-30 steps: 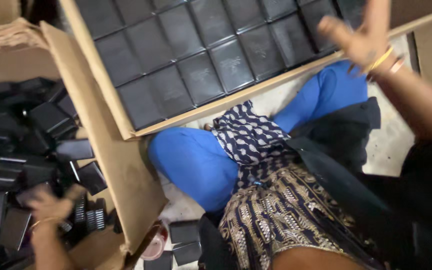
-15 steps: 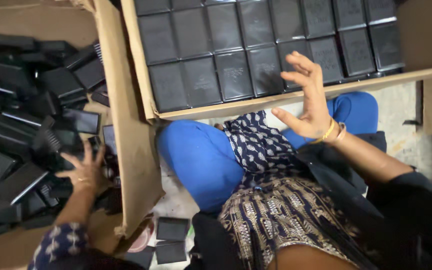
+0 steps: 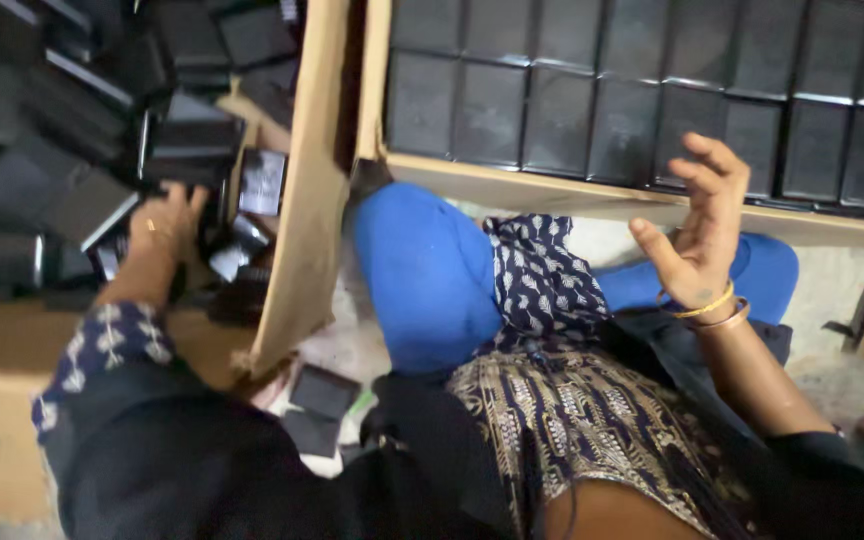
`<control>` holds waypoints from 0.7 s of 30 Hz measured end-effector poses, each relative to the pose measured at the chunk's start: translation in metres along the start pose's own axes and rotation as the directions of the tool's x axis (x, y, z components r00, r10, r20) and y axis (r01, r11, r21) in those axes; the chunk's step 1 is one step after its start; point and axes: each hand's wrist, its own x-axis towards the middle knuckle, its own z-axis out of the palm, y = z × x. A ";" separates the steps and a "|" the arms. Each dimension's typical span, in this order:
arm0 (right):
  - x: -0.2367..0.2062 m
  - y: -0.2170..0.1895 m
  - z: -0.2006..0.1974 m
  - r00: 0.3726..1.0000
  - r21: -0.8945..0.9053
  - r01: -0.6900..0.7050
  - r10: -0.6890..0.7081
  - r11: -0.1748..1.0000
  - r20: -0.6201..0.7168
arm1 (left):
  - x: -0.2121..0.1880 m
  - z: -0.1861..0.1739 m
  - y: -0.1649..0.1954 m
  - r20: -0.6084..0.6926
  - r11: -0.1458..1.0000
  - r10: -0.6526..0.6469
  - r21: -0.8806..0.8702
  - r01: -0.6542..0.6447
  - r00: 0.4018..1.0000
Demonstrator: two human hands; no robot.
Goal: The person sits on the floor between cardboard cartons and sorts black plastic boxes. They pick boxes one at a time from a jumbled pile in one carton, stack several in their hand, and place them in neat rows into a second carton, occasionally turning a box over in their hands.
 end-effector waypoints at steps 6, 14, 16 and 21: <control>-0.001 0.008 -0.005 1.000 -0.012 0.003 -0.002 1.000 0.029 | 0.003 -0.025 -0.016 0.003 0.993 0.067 0.097 -0.067 0.998; 0.001 0.009 0.005 0.996 -0.089 0.071 -0.066 0.993 0.064 | -0.007 -0.022 0.010 0.011 0.748 -0.038 0.663 0.021 0.999; 0.001 0.008 0.006 0.994 -0.093 0.088 -0.081 0.992 0.073 | -0.010 -0.020 0.006 0.038 0.708 -0.002 0.706 -0.026 0.999; 0.001 0.004 0.006 0.992 -0.083 0.109 -0.104 0.991 0.065 | -0.026 -0.054 -0.016 -0.045 0.932 -0.003 0.363 0.019 0.999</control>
